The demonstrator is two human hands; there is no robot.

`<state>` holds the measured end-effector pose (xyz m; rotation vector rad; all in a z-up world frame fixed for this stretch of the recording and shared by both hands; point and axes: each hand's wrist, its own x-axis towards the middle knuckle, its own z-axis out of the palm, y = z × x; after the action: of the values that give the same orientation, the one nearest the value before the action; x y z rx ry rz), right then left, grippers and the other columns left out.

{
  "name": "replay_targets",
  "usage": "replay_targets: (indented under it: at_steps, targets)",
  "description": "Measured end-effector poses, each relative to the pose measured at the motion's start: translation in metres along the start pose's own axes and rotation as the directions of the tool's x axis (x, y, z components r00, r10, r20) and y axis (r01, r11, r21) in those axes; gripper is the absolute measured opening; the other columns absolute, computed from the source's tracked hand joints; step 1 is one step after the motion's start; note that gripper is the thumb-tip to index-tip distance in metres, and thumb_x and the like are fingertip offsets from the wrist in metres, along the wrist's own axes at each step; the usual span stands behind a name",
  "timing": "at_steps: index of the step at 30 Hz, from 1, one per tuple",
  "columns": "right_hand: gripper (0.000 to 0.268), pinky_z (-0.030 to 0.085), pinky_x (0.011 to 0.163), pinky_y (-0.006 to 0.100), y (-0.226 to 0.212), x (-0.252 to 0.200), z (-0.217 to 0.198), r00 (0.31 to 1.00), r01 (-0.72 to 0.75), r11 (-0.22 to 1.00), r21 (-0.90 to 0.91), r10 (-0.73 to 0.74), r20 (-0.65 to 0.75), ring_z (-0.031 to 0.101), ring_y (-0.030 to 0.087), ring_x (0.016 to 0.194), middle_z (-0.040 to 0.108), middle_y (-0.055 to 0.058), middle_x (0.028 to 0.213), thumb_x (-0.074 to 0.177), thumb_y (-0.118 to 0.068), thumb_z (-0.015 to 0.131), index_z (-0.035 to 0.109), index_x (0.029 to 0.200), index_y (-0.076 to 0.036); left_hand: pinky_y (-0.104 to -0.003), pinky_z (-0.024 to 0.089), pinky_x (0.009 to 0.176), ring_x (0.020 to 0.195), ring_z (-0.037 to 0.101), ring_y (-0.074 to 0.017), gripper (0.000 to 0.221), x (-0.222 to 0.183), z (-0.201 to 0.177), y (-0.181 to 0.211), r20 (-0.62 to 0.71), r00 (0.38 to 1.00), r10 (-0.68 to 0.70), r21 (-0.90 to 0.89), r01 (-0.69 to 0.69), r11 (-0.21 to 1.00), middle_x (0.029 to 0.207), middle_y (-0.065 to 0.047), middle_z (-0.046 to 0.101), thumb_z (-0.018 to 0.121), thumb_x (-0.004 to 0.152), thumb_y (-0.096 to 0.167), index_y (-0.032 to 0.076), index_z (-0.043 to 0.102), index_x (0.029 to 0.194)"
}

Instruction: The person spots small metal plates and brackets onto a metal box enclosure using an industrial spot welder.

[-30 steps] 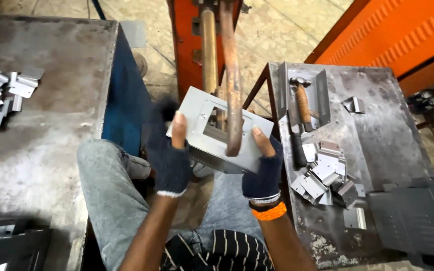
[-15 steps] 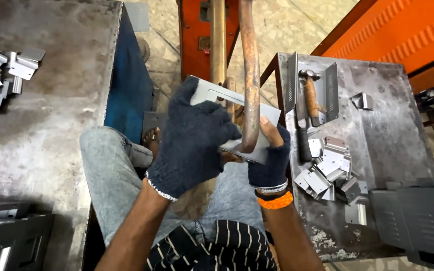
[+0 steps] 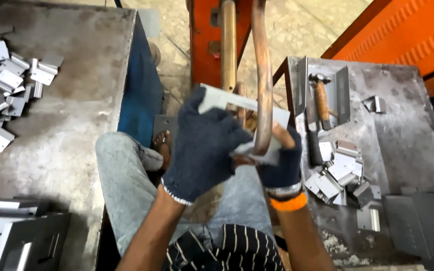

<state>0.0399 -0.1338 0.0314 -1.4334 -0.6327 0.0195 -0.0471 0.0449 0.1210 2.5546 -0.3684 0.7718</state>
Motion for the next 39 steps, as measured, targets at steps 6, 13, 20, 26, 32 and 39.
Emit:
replay_targets:
  at_steps: [6, 13, 20, 26, 32, 39]
  targets:
    - [0.035, 0.057, 0.069, 0.031, -0.014, 0.008, -0.007, 0.971, -0.164, 0.965, 0.203, 0.195, -0.142, 0.070, 0.018, 0.075, 0.071, 0.009, 0.088, 0.096, -0.030, 0.063, 0.065, 0.107, 0.003, -0.067, 0.018, 0.113, 0.121, 0.057, -0.0327, 0.039, -0.007, -0.005, -0.002, -0.129, 0.992, 0.009, 0.063, -0.001, 0.998, 0.106, -0.004, 0.069, 0.091, 0.060, 0.044, 0.022, 0.077, 0.090]
    - [0.032, 0.055, 0.067, 0.029, -0.019, 0.008, -0.010, 0.896, -0.361, 0.868, 0.340, 0.424, -0.131, 0.069, 0.016, 0.073, 0.072, 0.007, 0.086, 0.095, -0.030, 0.061, 0.071, 0.100, 0.000, -0.053, 0.044, 0.109, 0.132, 0.051, -0.0423, 0.042, -0.019, 0.015, -0.012, -0.177, 0.981, -0.081, -0.267, 0.032, 0.963, 0.119, -0.015, 0.063, 0.095, 0.065, 0.025, 0.011, 0.070, 0.096]
    - [0.033, 0.055, 0.075, 0.029, 0.020, -0.006, -0.027, 0.982, -0.006, 0.993, -0.114, -0.016, -0.189, 0.066, 0.018, 0.081, 0.066, 0.009, 0.093, 0.101, -0.028, 0.064, 0.064, 0.111, 0.003, -0.052, 0.047, 0.105, 0.127, 0.056, -0.0401, 0.043, -0.019, 0.018, -0.011, -0.156, 0.982, -0.110, -0.348, 0.049, 0.936, 0.117, -0.014, 0.064, 0.095, 0.065, 0.023, 0.011, 0.070, 0.098]
    - [0.032, 0.051, 0.064, 0.030, -0.013, 0.011, -0.026, 0.904, -0.328, 0.901, 0.284, 0.386, -0.184, 0.065, 0.016, 0.069, 0.067, 0.007, 0.078, 0.096, -0.028, 0.066, 0.066, 0.094, 0.004, -0.052, 0.043, 0.112, 0.136, 0.053, -0.0430, 0.043, -0.020, 0.032, -0.003, -0.220, 0.970, -0.103, -0.317, 0.028, 0.948, 0.123, -0.014, 0.063, 0.094, 0.068, 0.025, 0.010, 0.068, 0.099]
    - [0.039, 0.055, 0.072, 0.033, -0.015, -0.001, -0.033, 0.988, -0.021, 0.994, -0.109, 0.003, -0.154, 0.066, 0.022, 0.081, 0.065, 0.016, 0.093, 0.090, -0.023, 0.070, 0.061, 0.108, 0.011, -0.051, 0.035, 0.120, 0.142, 0.044, -0.0446, 0.072, -0.019, 0.023, 0.010, -0.319, 0.936, -0.148, -0.365, 0.023, 0.931, 0.143, -0.024, 0.052, 0.089, 0.073, 0.035, 0.003, 0.057, 0.128]
    - [0.029, 0.055, 0.072, 0.032, -0.046, -0.039, -0.082, 0.939, -0.201, 0.978, 0.056, 0.209, -0.273, 0.067, 0.020, 0.082, 0.067, 0.011, 0.094, 0.095, -0.023, 0.064, 0.066, 0.109, 0.002, -0.035, 0.044, 0.107, 0.123, 0.055, -0.0197, 0.049, -0.051, 0.058, 0.015, -0.112, 0.719, -0.686, -0.919, 0.187, 0.347, 0.133, -0.009, 0.058, 0.062, 0.103, 0.033, 0.000, 0.052, 0.138]
